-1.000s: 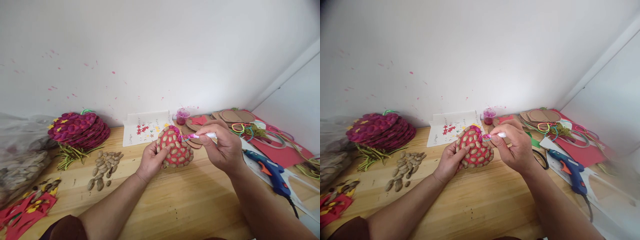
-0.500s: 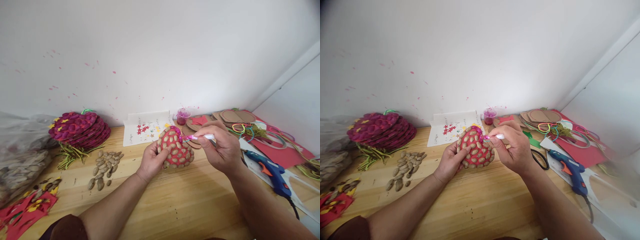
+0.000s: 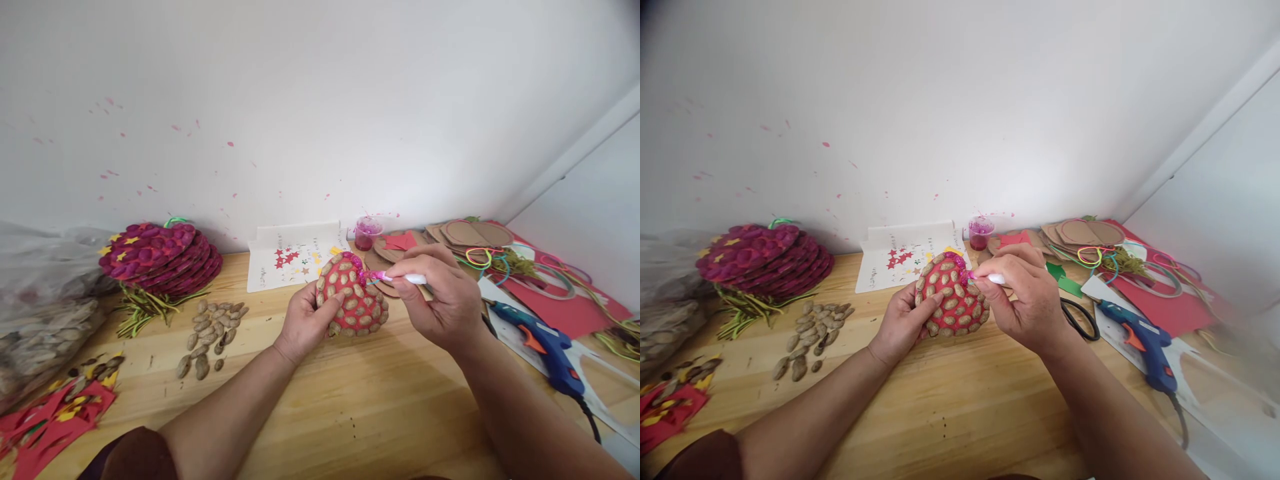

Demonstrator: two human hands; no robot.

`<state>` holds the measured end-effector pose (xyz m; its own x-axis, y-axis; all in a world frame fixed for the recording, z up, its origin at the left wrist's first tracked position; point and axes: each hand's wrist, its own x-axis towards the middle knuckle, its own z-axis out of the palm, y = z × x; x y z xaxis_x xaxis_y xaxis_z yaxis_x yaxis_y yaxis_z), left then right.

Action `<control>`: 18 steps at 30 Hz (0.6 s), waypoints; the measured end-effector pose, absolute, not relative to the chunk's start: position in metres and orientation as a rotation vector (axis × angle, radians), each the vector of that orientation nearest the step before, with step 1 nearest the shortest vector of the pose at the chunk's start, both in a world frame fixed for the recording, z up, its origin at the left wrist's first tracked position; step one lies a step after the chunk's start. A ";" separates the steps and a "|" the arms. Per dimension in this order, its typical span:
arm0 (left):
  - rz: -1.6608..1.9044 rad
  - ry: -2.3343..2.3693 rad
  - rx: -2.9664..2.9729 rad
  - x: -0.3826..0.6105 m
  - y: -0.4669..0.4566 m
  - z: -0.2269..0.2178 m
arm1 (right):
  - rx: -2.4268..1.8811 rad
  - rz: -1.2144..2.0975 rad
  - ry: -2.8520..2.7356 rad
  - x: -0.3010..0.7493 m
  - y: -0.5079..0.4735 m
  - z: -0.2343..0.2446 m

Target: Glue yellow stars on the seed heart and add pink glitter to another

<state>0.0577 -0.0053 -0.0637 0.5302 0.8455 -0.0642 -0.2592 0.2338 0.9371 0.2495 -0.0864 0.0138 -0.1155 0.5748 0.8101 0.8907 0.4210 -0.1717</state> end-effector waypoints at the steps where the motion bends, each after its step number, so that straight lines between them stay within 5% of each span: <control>1: 0.839 0.653 1.077 0.058 -0.005 -0.065 | -1.260 -0.470 -1.795 0.250 -0.087 0.014; 18: 0.851 0.671 1.128 0.058 -0.005 -0.071 | -1.288 -0.250 -1.639 0.259 -0.086 0.010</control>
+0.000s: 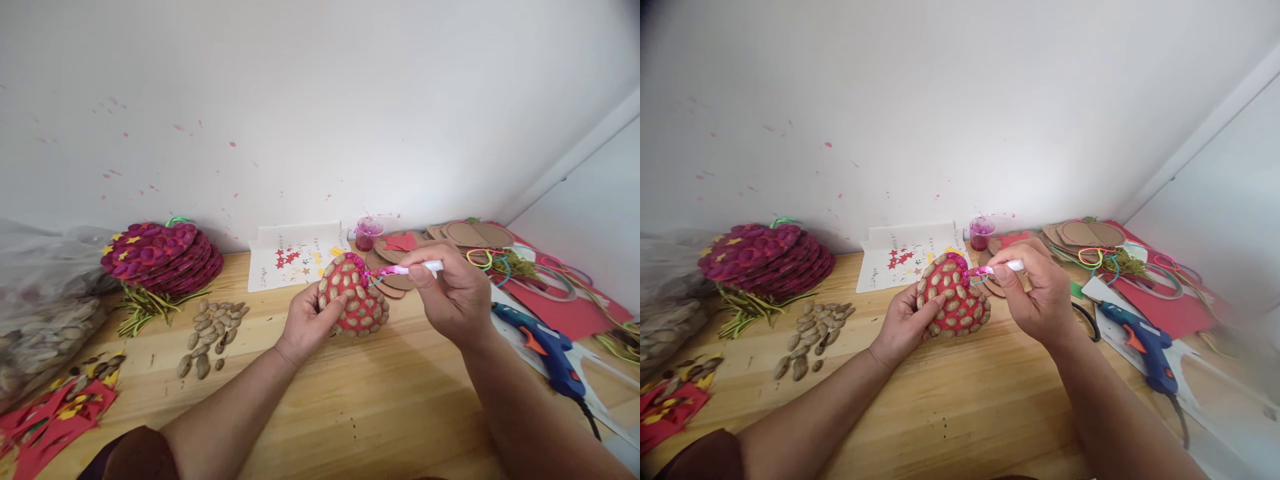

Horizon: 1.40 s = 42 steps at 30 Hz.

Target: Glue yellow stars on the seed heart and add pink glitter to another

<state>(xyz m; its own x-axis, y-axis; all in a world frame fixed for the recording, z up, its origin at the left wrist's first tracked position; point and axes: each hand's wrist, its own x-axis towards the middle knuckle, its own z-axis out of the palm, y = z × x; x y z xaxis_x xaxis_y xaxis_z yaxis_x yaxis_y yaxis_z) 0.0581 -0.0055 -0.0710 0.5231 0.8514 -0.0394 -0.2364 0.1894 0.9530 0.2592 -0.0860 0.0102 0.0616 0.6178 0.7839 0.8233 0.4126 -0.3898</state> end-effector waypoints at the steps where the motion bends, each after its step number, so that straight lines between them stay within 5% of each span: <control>1: 0.853 0.669 1.139 0.058 -0.006 -0.071 | -1.295 -0.239 -1.641 0.260 -0.086 0.010; 42: 1.155 0.687 1.945 0.051 -0.016 -0.055 | -1.262 -0.620 -1.952 0.233 -0.096 0.022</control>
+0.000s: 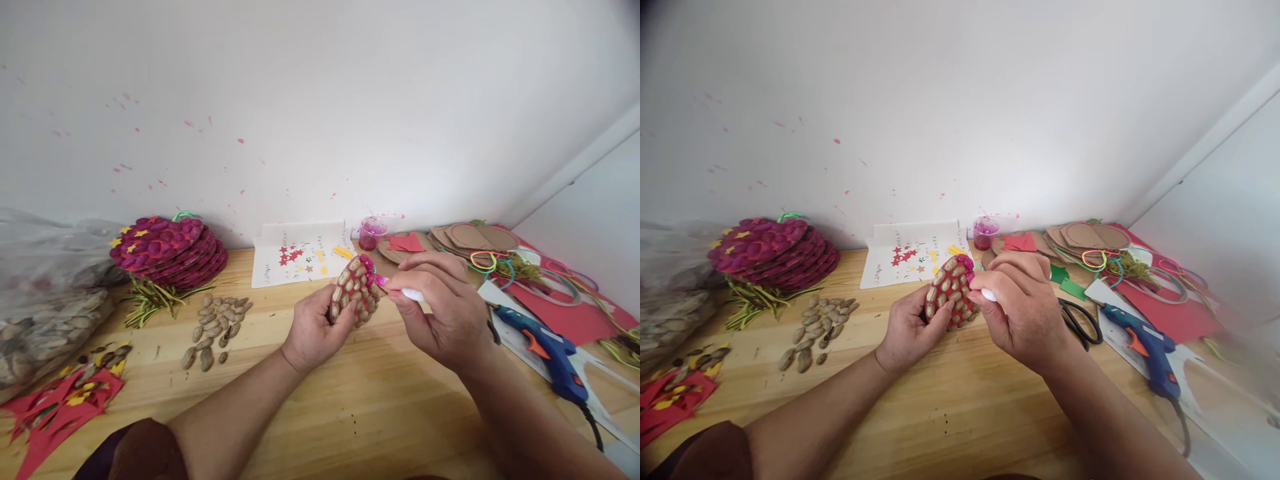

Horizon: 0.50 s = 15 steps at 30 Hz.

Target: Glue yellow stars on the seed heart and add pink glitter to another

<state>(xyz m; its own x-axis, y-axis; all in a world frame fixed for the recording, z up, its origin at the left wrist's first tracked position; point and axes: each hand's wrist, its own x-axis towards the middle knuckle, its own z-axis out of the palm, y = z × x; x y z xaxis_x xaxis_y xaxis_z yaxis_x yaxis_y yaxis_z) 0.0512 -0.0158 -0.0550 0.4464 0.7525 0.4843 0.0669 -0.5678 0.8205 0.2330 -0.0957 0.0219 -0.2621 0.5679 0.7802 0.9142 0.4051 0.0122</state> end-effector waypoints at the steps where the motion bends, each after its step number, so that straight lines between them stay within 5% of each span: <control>1: 1.155 0.683 1.943 0.051 -0.016 -0.055 | -1.265 -0.634 -1.954 0.233 -0.095 0.022; 15: 0.917 0.665 1.258 0.055 -0.009 -0.065 | -1.323 -0.229 -1.454 0.253 -0.093 0.015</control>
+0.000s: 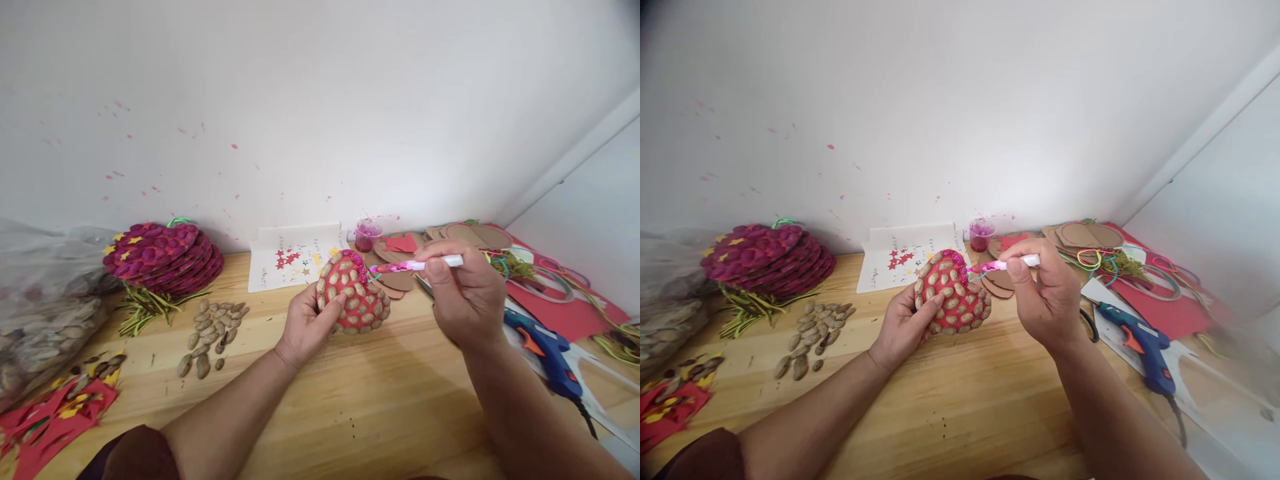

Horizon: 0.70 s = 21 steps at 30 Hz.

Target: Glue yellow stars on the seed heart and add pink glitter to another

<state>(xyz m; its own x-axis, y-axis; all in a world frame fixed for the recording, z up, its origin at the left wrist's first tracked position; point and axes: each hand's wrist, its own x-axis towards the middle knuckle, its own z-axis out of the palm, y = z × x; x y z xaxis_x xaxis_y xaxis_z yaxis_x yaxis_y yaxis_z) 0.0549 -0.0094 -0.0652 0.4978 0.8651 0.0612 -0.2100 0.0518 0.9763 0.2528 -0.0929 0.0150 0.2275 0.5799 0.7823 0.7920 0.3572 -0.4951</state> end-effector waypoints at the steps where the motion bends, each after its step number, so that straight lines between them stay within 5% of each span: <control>1: 0.892 0.672 1.243 0.054 -0.010 -0.064 | -1.331 -0.204 -1.452 0.253 -0.093 0.015; 21: 0.786 0.716 1.135 0.053 -0.007 -0.064 | -1.388 -0.051 -1.316 0.258 -0.089 0.014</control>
